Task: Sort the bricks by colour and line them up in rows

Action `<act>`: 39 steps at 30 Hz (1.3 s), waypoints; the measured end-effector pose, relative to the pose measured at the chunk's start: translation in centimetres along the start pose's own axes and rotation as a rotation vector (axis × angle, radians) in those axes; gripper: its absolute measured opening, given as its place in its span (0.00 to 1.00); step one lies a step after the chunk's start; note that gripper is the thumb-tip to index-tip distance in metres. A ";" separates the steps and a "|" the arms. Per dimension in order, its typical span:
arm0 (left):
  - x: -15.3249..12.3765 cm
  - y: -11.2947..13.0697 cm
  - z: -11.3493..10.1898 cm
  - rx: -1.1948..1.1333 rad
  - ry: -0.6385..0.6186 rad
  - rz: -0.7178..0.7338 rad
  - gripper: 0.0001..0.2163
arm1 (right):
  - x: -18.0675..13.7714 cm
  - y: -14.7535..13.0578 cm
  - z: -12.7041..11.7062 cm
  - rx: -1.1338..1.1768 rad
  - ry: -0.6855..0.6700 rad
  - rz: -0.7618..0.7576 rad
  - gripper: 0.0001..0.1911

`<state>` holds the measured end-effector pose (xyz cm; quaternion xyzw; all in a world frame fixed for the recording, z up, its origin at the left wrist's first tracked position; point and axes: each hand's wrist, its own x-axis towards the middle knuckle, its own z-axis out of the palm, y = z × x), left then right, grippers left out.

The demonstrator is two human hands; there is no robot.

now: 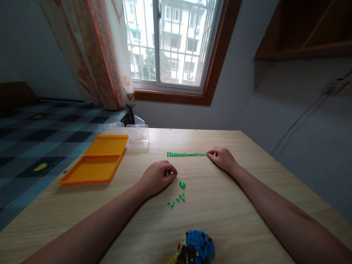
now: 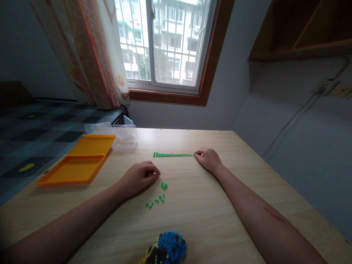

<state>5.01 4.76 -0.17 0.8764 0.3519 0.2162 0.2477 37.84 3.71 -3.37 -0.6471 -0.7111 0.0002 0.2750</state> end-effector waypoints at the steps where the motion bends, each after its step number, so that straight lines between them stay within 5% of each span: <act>1: 0.0 0.0 0.0 -0.006 -0.001 0.002 0.07 | 0.0 0.0 0.0 0.006 0.006 0.001 0.10; 39: -0.1 -0.3 0.1 -0.033 0.006 0.024 0.07 | -0.4 0.0 0.0 0.063 0.028 0.004 0.09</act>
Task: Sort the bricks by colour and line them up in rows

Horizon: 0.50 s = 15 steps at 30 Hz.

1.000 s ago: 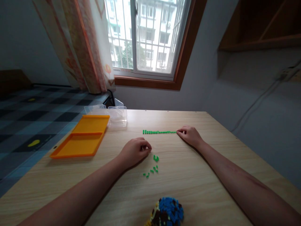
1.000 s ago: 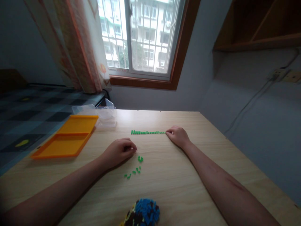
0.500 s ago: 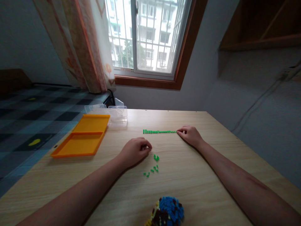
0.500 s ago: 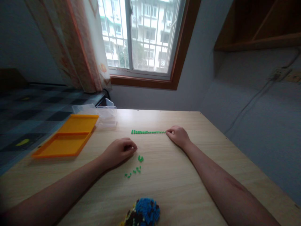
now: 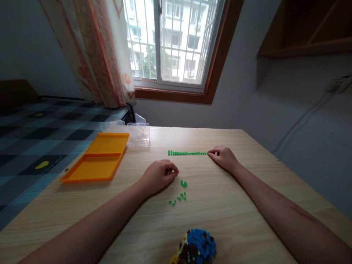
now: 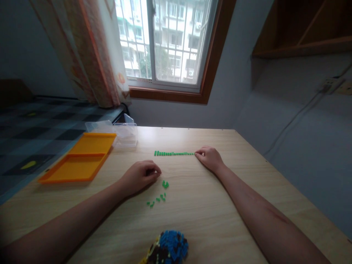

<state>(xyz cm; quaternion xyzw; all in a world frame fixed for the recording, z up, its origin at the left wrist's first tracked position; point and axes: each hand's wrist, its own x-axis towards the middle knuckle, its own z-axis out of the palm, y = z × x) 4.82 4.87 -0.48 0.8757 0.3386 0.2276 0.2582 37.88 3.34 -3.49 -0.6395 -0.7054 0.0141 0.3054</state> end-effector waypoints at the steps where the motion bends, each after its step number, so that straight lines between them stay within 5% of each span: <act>1: 0.0 0.0 0.0 0.002 0.000 0.000 0.07 | 0.0 0.0 0.0 -0.001 0.000 -0.001 0.09; 9: 0.1 0.3 -0.1 -0.001 -0.008 0.005 0.07 | -0.2 -0.1 -0.3 0.033 0.043 0.007 0.09; 13: -0.2 0.4 -0.1 0.011 -0.055 0.044 0.08 | -0.9 -2.9 -0.6 0.162 0.080 -0.122 0.09; 15: -0.5 0.5 -0.1 0.027 -0.075 0.076 0.09 | -1.6 -5.2 -0.6 0.264 -0.014 -0.252 0.09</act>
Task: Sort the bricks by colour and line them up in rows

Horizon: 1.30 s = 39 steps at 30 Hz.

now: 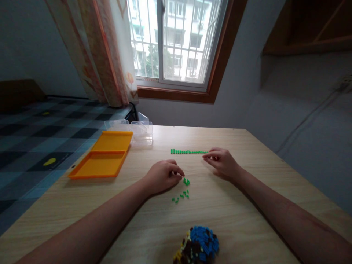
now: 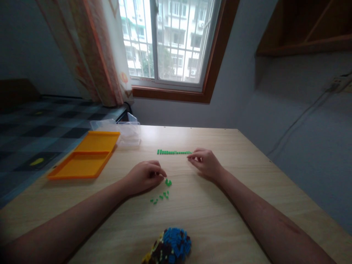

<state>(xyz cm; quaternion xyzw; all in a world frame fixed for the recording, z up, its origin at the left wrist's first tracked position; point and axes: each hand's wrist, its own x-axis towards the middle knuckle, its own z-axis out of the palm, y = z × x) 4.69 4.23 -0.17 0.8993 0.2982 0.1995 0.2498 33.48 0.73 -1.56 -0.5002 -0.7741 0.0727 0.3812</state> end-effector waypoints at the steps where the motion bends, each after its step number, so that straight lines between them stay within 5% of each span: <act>1: -0.1 0.0 0.0 0.006 -0.007 0.016 0.10 | -0.1 -1.2 0.4 0.049 -0.058 -0.054 0.08; 6: -0.4 0.1 0.0 0.056 -0.034 0.064 0.11 | -0.9 -4.7 2.1 0.151 -0.264 -0.192 0.08; 12: 0.0 -0.1 0.2 0.083 0.005 -0.012 0.10 | -1.3 -4.7 2.4 0.070 -0.340 -0.217 0.12; 23: 0.1 -0.1 0.3 0.087 0.017 -0.021 0.05 | -0.8 -4.2 2.1 -0.062 -0.263 -0.141 0.06; 39: 0.1 -0.2 0.2 0.070 0.036 -0.040 0.06 | -0.3 -2.8 2.2 0.096 -0.279 -0.041 0.05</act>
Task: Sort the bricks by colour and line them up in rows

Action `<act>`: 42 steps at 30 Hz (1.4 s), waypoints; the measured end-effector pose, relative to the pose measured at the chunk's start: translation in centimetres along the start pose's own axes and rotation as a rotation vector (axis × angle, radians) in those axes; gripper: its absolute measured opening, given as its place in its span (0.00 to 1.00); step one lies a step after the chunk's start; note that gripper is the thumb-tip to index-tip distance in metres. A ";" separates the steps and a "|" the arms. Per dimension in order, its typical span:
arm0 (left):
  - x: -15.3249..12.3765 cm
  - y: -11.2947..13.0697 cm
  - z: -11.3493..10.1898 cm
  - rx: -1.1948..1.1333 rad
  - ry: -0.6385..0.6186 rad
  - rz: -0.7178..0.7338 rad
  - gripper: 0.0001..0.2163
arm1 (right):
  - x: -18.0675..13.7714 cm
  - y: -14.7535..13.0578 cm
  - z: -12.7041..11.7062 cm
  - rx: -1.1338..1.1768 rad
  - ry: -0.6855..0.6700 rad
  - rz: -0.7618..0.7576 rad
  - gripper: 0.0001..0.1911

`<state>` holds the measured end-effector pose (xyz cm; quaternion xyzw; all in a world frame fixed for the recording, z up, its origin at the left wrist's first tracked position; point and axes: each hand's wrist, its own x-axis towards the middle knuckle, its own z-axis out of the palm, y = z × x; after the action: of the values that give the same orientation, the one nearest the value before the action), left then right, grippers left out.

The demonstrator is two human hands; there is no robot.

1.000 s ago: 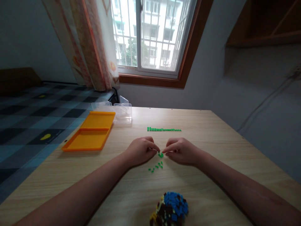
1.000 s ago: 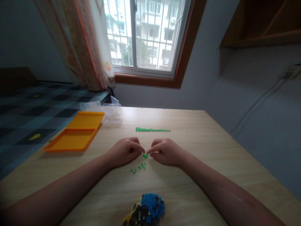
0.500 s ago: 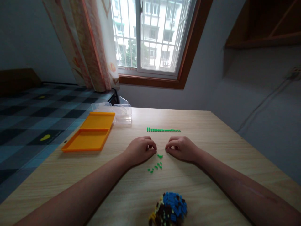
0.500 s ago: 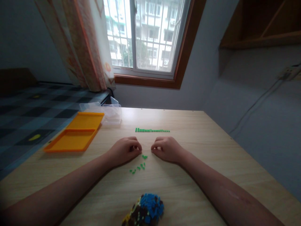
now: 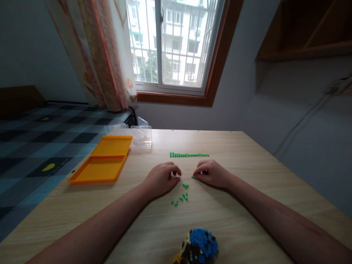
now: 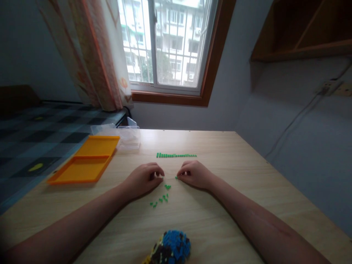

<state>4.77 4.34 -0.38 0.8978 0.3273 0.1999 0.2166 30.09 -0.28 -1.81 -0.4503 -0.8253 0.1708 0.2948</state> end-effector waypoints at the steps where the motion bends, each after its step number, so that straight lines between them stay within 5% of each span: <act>1: 0.0 0.0 0.0 0.009 0.005 -0.006 0.06 | 0.0 0.0 0.0 0.006 -0.004 -0.014 0.05; 17: -0.3 0.6 0.0 -0.015 0.019 -0.022 0.04 | 0.2 0.2 -0.2 -0.032 0.015 -0.059 0.06; 25: -0.2 0.3 0.2 -0.001 0.032 -0.013 0.05 | -0.8 7.3 -5.8 -0.231 0.417 0.270 0.13; 30: -0.3 0.1 0.3 -0.025 0.035 -0.012 0.06 | -1.5 9.5 -5.5 -0.296 0.330 0.399 0.11; 42: -0.1 0.2 0.2 -0.011 0.050 -0.004 0.08 | -0.8 8.4 -4.6 -0.348 0.271 0.404 0.10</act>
<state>4.86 4.07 -0.49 0.8905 0.3335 0.2238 0.2137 38.77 3.60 -3.13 -0.6678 -0.6892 0.0202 0.2806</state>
